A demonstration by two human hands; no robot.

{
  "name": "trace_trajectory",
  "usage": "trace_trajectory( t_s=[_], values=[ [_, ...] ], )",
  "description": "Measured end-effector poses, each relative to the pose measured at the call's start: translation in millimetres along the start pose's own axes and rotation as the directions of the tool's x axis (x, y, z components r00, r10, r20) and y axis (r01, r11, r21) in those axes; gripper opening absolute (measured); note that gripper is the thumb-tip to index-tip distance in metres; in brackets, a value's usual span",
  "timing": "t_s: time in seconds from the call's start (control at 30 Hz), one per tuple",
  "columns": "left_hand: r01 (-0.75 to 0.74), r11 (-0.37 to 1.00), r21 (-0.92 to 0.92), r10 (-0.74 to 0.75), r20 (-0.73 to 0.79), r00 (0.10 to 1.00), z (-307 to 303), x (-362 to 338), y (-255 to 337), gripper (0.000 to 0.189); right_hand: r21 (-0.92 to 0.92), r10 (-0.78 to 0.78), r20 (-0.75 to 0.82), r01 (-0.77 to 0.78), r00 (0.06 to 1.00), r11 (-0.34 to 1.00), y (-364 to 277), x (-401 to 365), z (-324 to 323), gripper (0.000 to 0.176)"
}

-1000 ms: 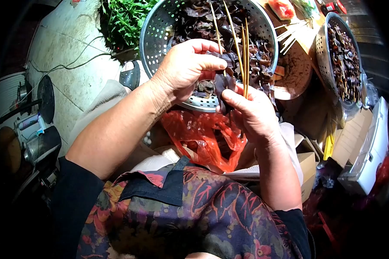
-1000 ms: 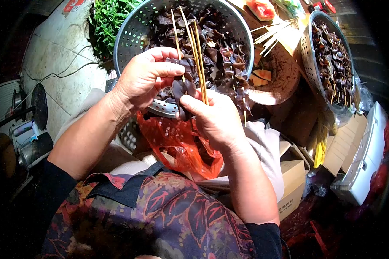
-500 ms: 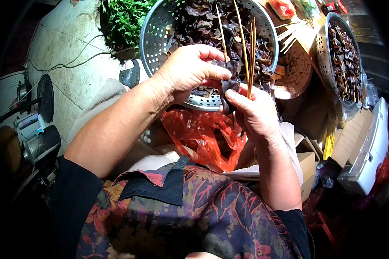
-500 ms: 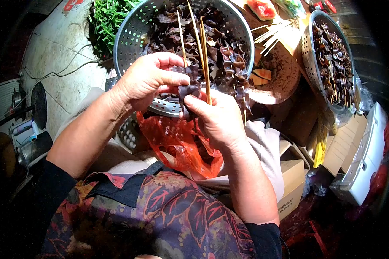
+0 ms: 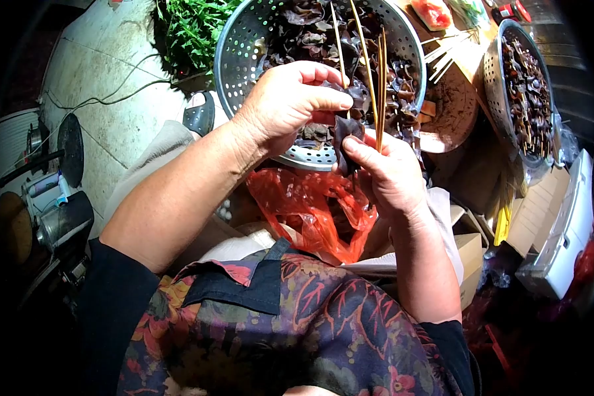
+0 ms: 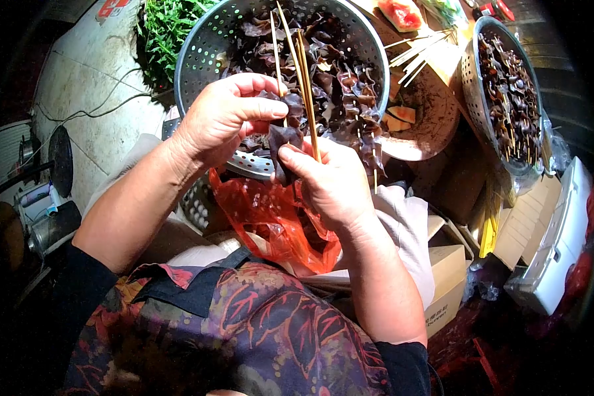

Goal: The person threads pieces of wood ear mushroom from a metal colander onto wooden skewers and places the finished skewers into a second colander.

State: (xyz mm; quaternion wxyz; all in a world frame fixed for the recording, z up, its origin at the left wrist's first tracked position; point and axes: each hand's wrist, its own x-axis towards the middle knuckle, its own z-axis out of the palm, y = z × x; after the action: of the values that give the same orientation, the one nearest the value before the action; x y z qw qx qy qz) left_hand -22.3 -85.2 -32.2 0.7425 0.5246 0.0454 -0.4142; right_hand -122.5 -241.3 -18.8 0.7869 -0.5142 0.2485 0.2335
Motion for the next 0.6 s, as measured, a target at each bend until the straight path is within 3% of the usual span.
trace_trajectory(
  t_s=[0.1,0.33,0.4,0.47,0.6],
  values=[
    [-0.068,0.997,0.030,0.069,-0.032,0.997,-0.8,0.5,-2.5,0.020,-0.073,0.075,-0.008,-0.075,0.997,0.994,-7.0,-5.0,2.0,0.019],
    [-0.030,0.999,0.036,0.033,-0.071,0.997,2.7,-1.6,0.6,0.021,-0.102,0.075,-0.043,-0.079,0.996,0.992,-6.5,-3.0,0.9,0.016],
    [-0.002,0.999,0.037,0.003,-0.026,1.000,0.2,0.3,-0.6,0.022,-0.105,0.075,-0.064,-0.081,0.995,0.991,-0.3,1.1,-3.9,0.016],
    [0.017,0.998,0.055,-0.015,-0.025,1.000,1.4,-0.3,0.5,0.026,-0.040,-0.024,-0.070,0.021,0.997,0.999,7.8,6.6,-8.4,0.014],
    [-0.024,0.999,0.042,0.018,0.143,0.990,-5.9,2.4,1.5,0.039,0.090,-0.052,-0.113,0.063,0.992,0.994,-3.3,2.0,1.7,0.011]
  ],
)
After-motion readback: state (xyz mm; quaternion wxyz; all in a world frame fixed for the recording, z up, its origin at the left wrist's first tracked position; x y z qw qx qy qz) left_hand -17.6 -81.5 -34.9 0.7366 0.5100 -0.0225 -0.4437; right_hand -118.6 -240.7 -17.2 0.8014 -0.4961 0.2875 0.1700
